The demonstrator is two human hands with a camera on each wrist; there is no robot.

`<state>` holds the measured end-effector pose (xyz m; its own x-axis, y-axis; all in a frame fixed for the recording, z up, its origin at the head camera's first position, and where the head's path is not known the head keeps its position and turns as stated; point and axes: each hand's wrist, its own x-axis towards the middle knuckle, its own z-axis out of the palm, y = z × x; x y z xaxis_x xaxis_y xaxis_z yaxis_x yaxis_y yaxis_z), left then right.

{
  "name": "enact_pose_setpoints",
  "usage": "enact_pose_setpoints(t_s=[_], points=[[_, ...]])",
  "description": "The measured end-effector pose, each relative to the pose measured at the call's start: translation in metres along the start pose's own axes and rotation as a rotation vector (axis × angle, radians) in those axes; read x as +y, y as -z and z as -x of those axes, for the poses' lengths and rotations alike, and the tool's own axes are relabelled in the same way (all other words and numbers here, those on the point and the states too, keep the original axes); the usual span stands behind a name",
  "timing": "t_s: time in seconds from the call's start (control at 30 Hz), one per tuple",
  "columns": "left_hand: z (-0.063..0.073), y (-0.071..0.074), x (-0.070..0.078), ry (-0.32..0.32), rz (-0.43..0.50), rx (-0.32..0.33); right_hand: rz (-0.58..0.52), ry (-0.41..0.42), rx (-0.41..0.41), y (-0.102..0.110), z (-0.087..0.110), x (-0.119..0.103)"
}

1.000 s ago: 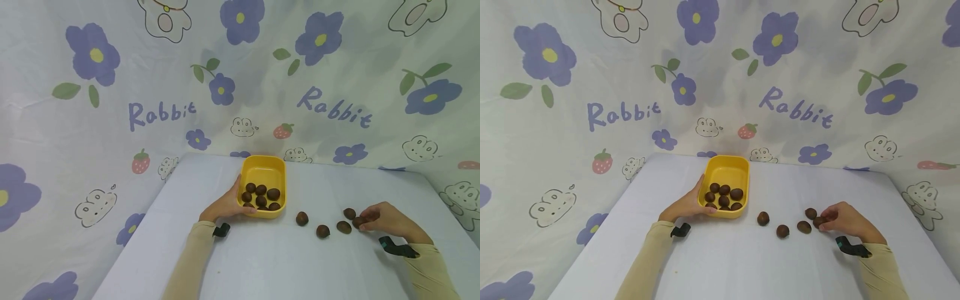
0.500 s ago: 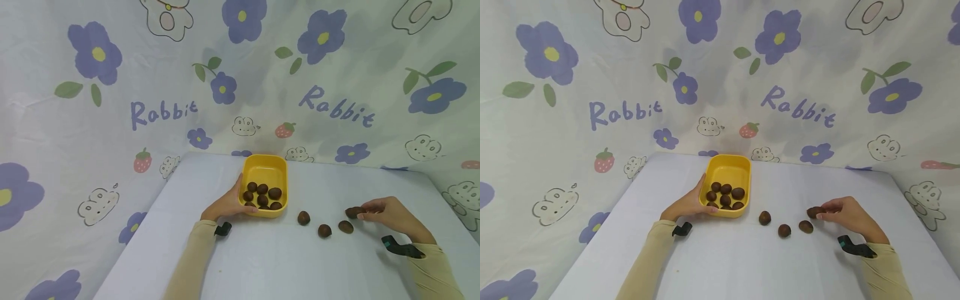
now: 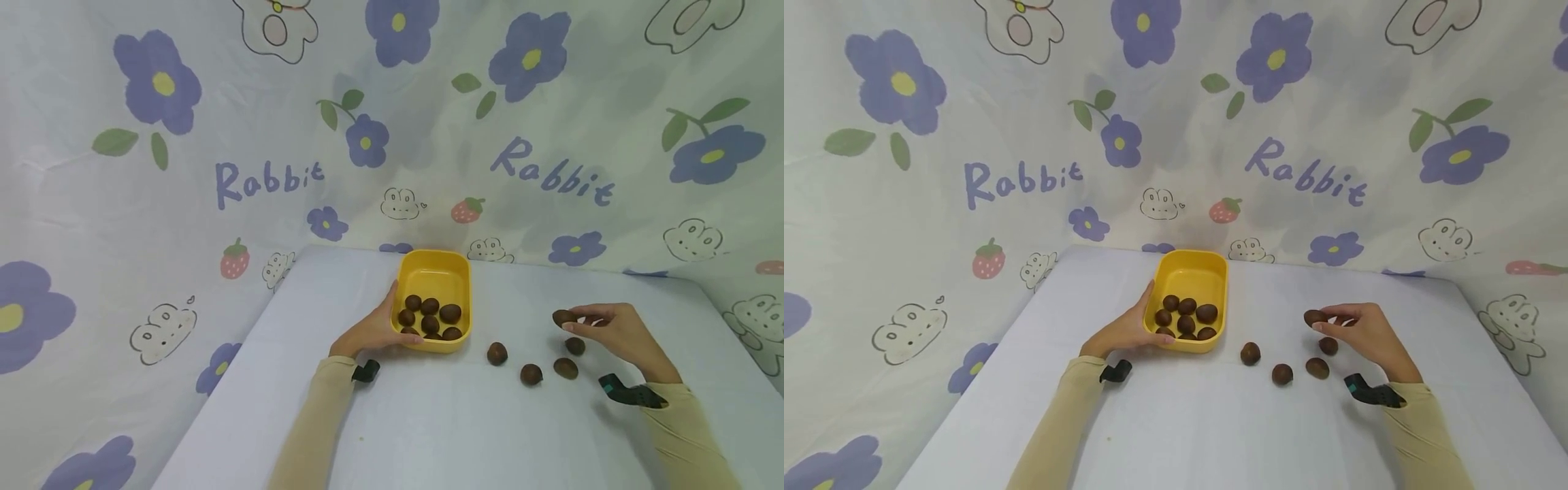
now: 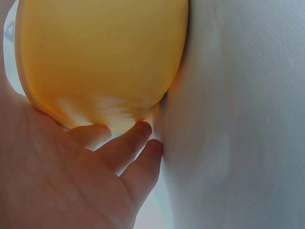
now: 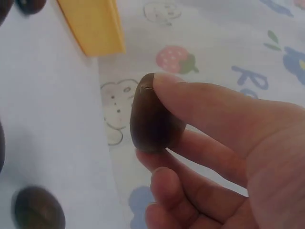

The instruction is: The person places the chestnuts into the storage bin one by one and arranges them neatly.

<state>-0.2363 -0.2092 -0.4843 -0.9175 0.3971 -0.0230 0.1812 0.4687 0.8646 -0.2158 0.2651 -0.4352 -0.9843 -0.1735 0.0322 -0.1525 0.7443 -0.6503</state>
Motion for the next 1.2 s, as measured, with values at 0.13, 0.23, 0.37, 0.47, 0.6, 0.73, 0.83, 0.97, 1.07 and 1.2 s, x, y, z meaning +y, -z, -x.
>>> enact_pose_setpoints(t_s=[0.13, 0.23, 0.37, 0.47, 0.6, 0.73, 0.83, 0.97, 1.07, 1.2], points=[[0.0, -0.001, 0.001, 0.034, -0.012, -0.002, -0.017, 0.028, 0.023, -0.005, -0.007, -0.009], [0.0, -0.002, 0.001, 0.051, -0.02, 0.001, -0.029, 0.043, 0.03, -0.008, -0.014, -0.017], [0.0, -0.002, 0.001, 0.029, -0.007, 0.004, -0.042, 0.056, 0.031, -0.01, -0.022, -0.029], [0.0, -0.002, 0.0, 0.01, 0.002, 0.001, -0.057, 0.07, 0.032, -0.01, -0.027, -0.038], [0.0, -0.002, -0.001, -0.001, 0.004, -0.002, -0.069, 0.088, 0.039, -0.013, -0.036, -0.047], [-0.001, -0.001, 0.0, -0.055, 0.019, -0.003, -0.073, 0.109, 0.043, -0.017, -0.047, -0.056], [-0.002, -0.001, 0.001, -0.097, 0.029, -0.005, -0.083, 0.11, 0.036, -0.021, -0.055, -0.065], [-0.002, -0.002, 0.0, -0.081, 0.007, -0.003, -0.104, 0.107, 0.03, -0.027, -0.068, -0.08], [-0.001, -0.001, 0.0, -0.05, -0.012, 0.002, -0.127, 0.119, 0.027, -0.031, -0.077, -0.091], [0.0, -0.001, 0.001, -0.044, -0.015, 0.003, -0.155, 0.136, 0.029, -0.04, -0.091, -0.106]])
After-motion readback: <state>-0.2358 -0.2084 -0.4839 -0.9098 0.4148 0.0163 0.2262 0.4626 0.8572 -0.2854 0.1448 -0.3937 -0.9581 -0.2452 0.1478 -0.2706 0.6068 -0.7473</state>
